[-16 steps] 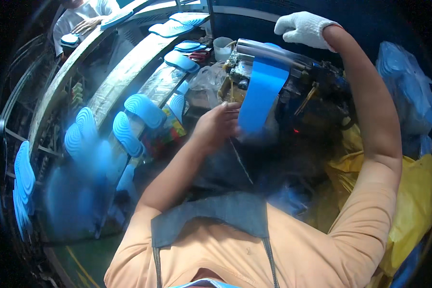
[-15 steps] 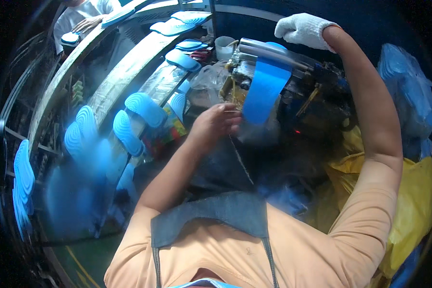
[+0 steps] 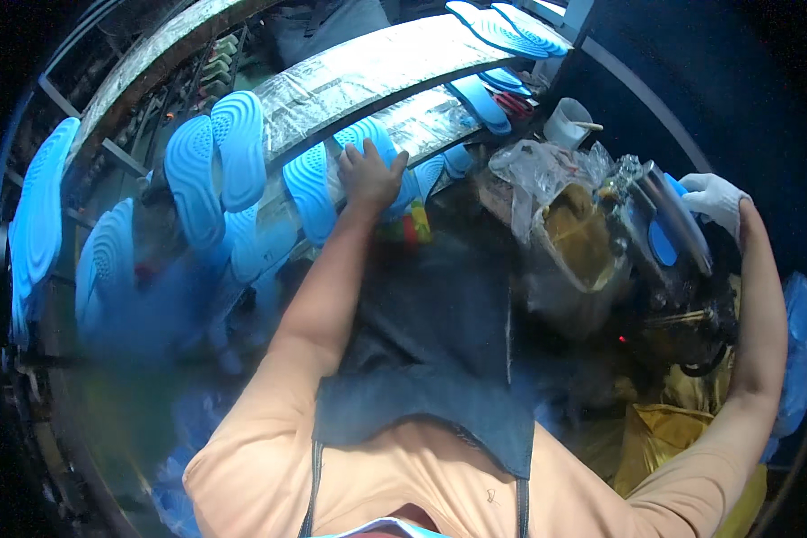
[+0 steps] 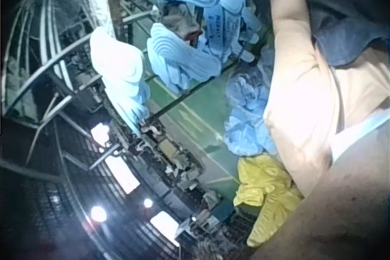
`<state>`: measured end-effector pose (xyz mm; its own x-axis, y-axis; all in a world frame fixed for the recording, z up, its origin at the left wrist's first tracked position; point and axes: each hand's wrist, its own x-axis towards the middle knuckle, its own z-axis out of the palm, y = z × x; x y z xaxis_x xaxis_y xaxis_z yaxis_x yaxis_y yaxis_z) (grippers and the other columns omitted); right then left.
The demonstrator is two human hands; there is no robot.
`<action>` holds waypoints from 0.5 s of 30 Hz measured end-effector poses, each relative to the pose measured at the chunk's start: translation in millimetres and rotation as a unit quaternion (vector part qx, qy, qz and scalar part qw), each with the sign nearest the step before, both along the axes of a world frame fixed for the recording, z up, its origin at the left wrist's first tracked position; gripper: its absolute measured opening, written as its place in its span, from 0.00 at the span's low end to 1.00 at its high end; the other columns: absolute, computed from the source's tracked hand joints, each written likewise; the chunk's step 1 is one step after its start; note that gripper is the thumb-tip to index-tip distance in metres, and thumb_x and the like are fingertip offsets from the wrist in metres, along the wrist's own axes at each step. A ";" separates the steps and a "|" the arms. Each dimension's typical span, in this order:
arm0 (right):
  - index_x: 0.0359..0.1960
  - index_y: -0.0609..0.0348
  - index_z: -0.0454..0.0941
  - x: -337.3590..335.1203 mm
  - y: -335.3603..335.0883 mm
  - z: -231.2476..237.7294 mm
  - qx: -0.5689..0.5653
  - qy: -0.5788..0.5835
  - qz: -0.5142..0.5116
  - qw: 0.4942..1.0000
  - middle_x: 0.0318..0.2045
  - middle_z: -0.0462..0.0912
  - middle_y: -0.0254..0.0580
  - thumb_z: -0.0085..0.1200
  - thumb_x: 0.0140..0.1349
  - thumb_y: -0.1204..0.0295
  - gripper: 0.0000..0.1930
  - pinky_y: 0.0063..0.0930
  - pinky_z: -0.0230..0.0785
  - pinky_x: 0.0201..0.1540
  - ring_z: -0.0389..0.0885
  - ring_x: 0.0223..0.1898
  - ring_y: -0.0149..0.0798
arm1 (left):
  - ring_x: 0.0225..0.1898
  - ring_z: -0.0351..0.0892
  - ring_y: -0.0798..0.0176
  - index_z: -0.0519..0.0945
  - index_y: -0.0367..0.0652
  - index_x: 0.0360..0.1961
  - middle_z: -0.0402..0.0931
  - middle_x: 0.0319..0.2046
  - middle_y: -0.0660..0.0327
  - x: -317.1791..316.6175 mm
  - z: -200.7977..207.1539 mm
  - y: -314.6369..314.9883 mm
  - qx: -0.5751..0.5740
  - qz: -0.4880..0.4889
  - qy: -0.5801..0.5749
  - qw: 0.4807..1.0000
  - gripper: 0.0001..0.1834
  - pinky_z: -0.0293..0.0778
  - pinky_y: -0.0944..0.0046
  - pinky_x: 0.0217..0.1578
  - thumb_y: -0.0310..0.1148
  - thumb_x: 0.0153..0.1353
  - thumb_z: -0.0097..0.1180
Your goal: The person picks up blue slipper soles from a pile and places them onto a multi-tiered metal rack. The person handles the soles one by one, arranging them in rows on the shelves. The task involves repetitive picking and placing of the footwear components.
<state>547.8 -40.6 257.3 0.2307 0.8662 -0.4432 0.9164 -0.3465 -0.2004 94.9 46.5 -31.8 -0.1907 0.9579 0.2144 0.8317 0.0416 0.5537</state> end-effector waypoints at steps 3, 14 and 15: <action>0.42 0.61 0.79 -4.5 27.2 8.9 0.060 -0.128 0.068 0.988 0.32 0.78 0.39 0.48 0.50 0.74 0.16 0.30 0.71 0.39 0.76 0.36 0.36 | 0.71 0.39 0.31 0.54 0.27 0.67 0.41 0.68 0.27 6.3 -7.1 1.7 -0.034 0.017 0.013 0.999 0.50 0.45 0.40 0.68 0.59 0.59 0.54; 0.53 0.50 0.78 -156.4 157.5 8.9 0.331 0.241 0.133 0.903 0.43 0.81 0.40 0.55 0.60 0.44 0.28 0.31 0.68 0.53 0.78 0.45 0.33 | 0.70 0.40 0.31 0.53 0.30 0.68 0.40 0.68 0.28 -4.3 -2.2 1.4 -0.061 0.009 0.020 0.998 0.50 0.46 0.38 0.66 0.52 0.56 0.60; 0.46 0.51 0.79 -162.7 179.7 -2.7 0.285 0.301 0.141 0.899 0.35 0.80 0.35 0.54 0.62 0.46 0.23 0.28 0.69 0.47 0.77 0.35 0.30 | 0.70 0.40 0.30 0.53 0.30 0.68 0.40 0.68 0.28 -3.3 -1.3 1.3 -0.060 0.001 0.016 0.998 0.49 0.46 0.38 0.66 0.52 0.56 0.60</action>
<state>385.1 139.2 254.6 -0.1672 0.9785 0.1206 0.6178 0.1993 -0.7607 91.6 47.8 -33.1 -0.1881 0.9766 0.1047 0.8487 0.1080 0.5177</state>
